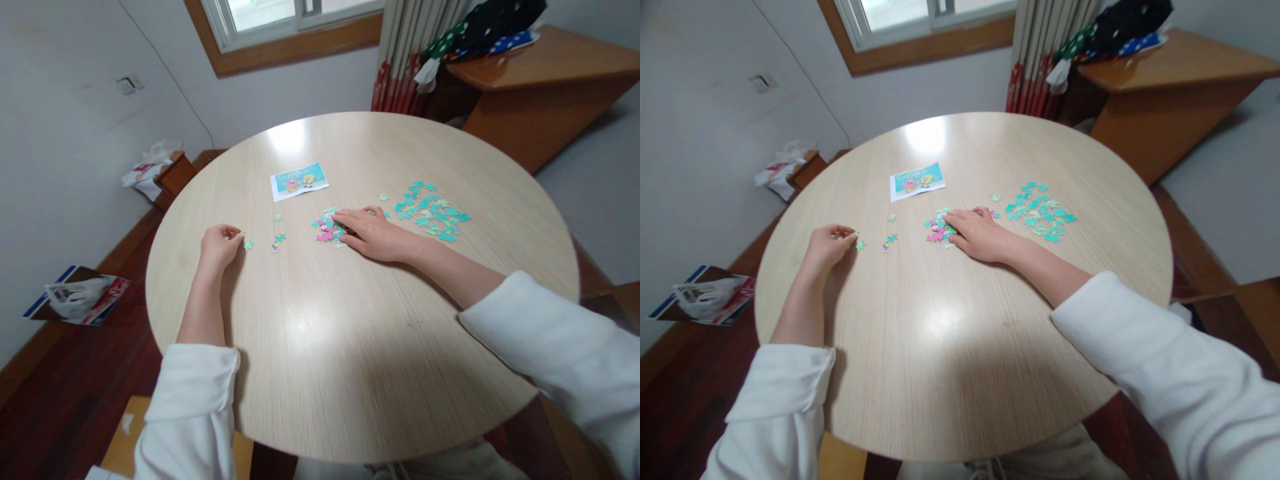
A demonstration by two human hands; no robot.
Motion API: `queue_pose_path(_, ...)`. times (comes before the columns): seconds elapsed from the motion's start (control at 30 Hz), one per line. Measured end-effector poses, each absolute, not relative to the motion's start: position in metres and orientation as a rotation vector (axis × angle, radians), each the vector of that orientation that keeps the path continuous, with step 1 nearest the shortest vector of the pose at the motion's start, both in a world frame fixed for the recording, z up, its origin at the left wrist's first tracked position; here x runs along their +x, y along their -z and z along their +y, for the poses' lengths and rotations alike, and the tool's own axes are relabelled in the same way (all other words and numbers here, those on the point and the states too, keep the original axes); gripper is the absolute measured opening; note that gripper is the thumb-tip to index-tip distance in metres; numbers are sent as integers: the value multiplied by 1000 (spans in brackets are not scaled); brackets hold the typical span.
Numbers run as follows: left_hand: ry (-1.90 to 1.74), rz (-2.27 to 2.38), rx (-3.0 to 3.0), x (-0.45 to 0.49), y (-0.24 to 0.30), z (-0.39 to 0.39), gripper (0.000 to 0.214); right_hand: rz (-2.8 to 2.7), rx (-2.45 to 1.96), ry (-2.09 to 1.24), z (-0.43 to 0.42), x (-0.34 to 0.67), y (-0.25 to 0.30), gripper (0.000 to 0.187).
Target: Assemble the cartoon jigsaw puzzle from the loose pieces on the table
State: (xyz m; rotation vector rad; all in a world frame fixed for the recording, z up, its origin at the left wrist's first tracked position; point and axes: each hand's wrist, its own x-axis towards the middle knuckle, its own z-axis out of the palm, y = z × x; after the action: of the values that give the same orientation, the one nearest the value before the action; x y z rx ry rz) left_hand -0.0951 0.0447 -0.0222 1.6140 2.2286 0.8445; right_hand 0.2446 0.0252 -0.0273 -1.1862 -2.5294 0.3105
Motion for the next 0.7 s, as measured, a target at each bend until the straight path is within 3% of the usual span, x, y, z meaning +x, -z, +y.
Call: queue_pose_path(0.7, -854, 2197, 1605, -93, 21, 43, 19, -2549, -1227, -332, 24, 243, 24, 45)
